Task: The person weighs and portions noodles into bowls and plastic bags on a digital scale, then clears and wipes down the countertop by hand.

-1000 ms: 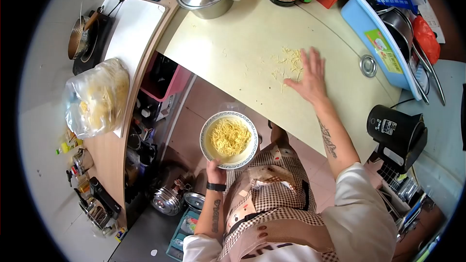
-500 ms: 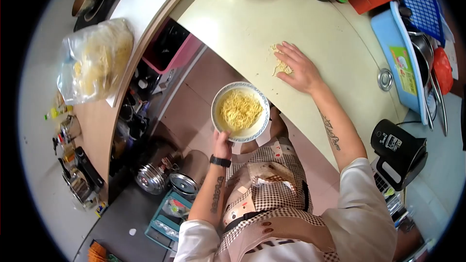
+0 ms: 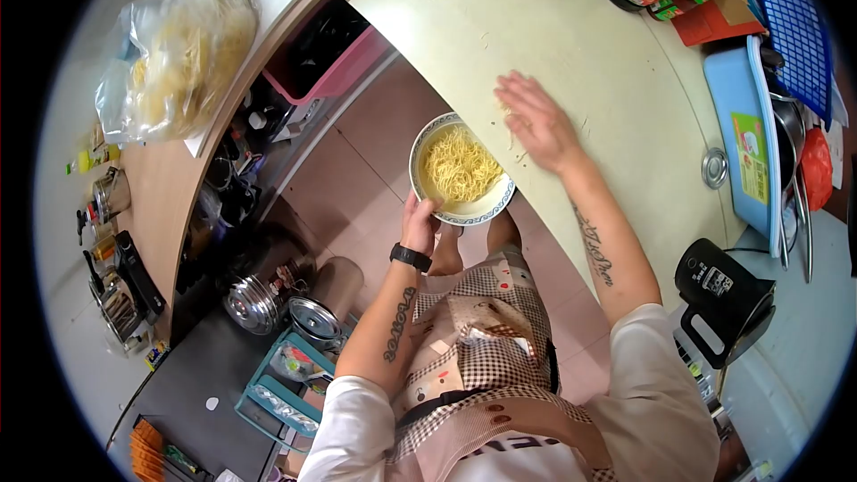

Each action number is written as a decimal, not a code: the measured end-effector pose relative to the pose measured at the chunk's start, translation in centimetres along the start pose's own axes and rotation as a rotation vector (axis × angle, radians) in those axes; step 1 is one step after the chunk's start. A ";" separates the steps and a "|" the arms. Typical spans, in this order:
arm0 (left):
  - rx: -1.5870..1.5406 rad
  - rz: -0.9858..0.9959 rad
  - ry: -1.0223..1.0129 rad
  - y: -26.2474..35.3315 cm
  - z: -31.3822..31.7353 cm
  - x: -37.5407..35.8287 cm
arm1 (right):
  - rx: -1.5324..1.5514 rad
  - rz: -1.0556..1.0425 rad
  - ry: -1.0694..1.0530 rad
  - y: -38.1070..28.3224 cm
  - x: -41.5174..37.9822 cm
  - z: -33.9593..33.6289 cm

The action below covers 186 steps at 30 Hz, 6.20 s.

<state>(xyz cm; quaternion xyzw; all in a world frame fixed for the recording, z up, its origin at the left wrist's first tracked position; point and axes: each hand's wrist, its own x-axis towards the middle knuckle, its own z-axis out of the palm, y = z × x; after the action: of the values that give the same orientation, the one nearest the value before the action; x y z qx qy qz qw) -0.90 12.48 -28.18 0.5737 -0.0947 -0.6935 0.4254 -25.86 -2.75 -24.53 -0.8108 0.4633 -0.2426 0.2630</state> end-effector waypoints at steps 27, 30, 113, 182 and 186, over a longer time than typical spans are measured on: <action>0.049 -0.042 0.039 0.8 1.5 -1.2 | -0.290 0.127 -0.155 -7.8 -2.7 5.1; 0.042 -0.029 0.017 0.8 0.0 -0.4 | 0.026 -0.038 -0.163 -8.9 -2.7 7.0; 0.079 0.007 0.035 3.9 -0.3 -2.4 | -0.105 0.270 0.154 -0.7 -10.1 -7.4; 0.667 0.151 -0.149 19.3 -4.1 -19.8 | 1.712 0.856 0.063 -18.3 -12.6 -4.2; 0.870 0.341 0.005 22.1 -4.8 -21.4 | 1.618 0.733 0.115 -17.2 -11.2 -6.5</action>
<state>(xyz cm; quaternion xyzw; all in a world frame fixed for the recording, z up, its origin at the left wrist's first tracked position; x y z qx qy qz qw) 13.47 15.46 -0.75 0.6767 -0.4689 -0.5080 0.2535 -24.34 13.17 -10.19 -0.1642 0.3927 -0.4365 0.7927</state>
